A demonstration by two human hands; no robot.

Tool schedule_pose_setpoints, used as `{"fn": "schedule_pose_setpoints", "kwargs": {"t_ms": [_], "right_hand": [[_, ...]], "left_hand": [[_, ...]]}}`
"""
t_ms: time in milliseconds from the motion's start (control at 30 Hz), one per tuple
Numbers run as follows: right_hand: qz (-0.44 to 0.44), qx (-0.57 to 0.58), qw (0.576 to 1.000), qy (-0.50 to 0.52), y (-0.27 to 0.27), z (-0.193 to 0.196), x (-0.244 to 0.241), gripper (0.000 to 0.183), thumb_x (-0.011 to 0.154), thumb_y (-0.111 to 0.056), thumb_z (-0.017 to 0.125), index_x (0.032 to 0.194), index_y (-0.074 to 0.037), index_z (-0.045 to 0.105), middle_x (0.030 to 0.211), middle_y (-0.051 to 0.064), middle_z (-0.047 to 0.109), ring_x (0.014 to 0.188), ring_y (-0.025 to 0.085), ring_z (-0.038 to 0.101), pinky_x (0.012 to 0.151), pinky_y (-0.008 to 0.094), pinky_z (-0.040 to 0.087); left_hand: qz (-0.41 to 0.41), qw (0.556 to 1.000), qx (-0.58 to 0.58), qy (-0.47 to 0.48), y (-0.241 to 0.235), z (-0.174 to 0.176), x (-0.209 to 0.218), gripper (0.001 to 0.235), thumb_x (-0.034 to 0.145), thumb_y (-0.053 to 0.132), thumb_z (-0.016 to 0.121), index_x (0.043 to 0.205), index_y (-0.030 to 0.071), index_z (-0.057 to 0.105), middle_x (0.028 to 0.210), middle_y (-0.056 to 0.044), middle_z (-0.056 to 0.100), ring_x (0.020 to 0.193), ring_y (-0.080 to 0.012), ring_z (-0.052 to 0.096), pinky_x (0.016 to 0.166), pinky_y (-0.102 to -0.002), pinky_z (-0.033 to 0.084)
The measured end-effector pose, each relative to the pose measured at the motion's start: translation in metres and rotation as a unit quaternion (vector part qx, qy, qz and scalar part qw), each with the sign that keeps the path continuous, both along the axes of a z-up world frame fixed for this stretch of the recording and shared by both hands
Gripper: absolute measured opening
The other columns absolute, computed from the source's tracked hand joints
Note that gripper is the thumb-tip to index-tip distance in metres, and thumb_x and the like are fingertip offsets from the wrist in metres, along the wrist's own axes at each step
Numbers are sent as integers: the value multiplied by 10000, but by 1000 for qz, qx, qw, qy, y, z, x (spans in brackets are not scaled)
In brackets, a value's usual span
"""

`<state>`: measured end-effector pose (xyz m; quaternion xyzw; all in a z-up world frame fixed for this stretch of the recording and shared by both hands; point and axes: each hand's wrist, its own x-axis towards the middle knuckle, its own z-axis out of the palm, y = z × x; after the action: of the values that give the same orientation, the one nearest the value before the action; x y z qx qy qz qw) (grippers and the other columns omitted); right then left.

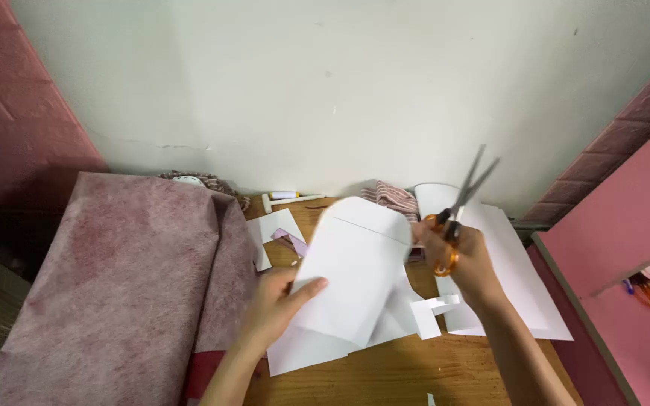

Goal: Tracing an envelope template onto paper with a pencil and cutting out shapes with scissors

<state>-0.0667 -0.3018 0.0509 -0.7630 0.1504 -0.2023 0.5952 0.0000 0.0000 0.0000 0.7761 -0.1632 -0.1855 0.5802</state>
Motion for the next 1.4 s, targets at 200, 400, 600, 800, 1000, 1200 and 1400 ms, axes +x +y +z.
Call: {"fn": "schedule_pose_setpoints", "kwargs": {"t_ms": [200,400,600,800,1000,1200,1400], "right_hand": [[22,-114,983,144,14,8,-44,382,826,-206,853,1148,0,827,1113,161,914,1003,245,891,919,343,724],[204,-433,840,254,41,-105,-75,416,737,-609,941,1046,-430,728,1011,-142,736,911,157,799,784,392,629],[276,-300,861,304,74,-98,-98,611,783,-376,920,1331,-389,651,1351,-237,757,1220,0,778,1033,214,570],[335,-338,868,141,59,-136,-101,428,854,-293,907,1234,-241,718,1303,-91,774,1171,126,778,1009,284,587],[281,-408,860,119,62,-150,-102,539,873,-390,922,1362,-306,711,1404,-98,713,1215,168,731,974,379,621],[161,-320,873,330,63,-95,-79,491,814,-625,862,1260,-440,772,1077,-135,859,903,44,839,899,256,645],[5,-323,921,219,6,-93,-8,993,775,-556,889,1558,-72,516,1512,161,619,1442,341,527,1178,484,454]], "left_hand": [[383,907,-141,107,92,34,-44,387,868,255,824,1112,-44,826,1014,-186,831,861,-275,720,756,-402,574],[547,827,-61,-111,157,-58,-60,300,1039,323,863,1064,35,779,902,-27,738,800,-103,626,637,-266,484],[563,813,-118,-91,149,-39,-76,307,1036,290,781,1248,67,781,1123,-46,788,1027,-128,707,846,-285,597],[589,788,-140,-109,145,-44,-74,258,1020,251,833,1197,75,767,1104,-36,783,975,-128,717,784,-286,614],[596,778,-175,-93,148,-54,-67,386,955,238,863,1296,96,754,1118,-13,772,974,-95,699,814,-258,608],[600,775,-182,-87,152,-64,-63,311,969,209,860,1241,99,758,1157,-23,783,984,-96,719,839,-251,612],[608,771,-157,-105,152,-56,-71,313,1040,253,838,1282,83,732,1220,-44,773,1082,-135,720,909,-286,619]]}}
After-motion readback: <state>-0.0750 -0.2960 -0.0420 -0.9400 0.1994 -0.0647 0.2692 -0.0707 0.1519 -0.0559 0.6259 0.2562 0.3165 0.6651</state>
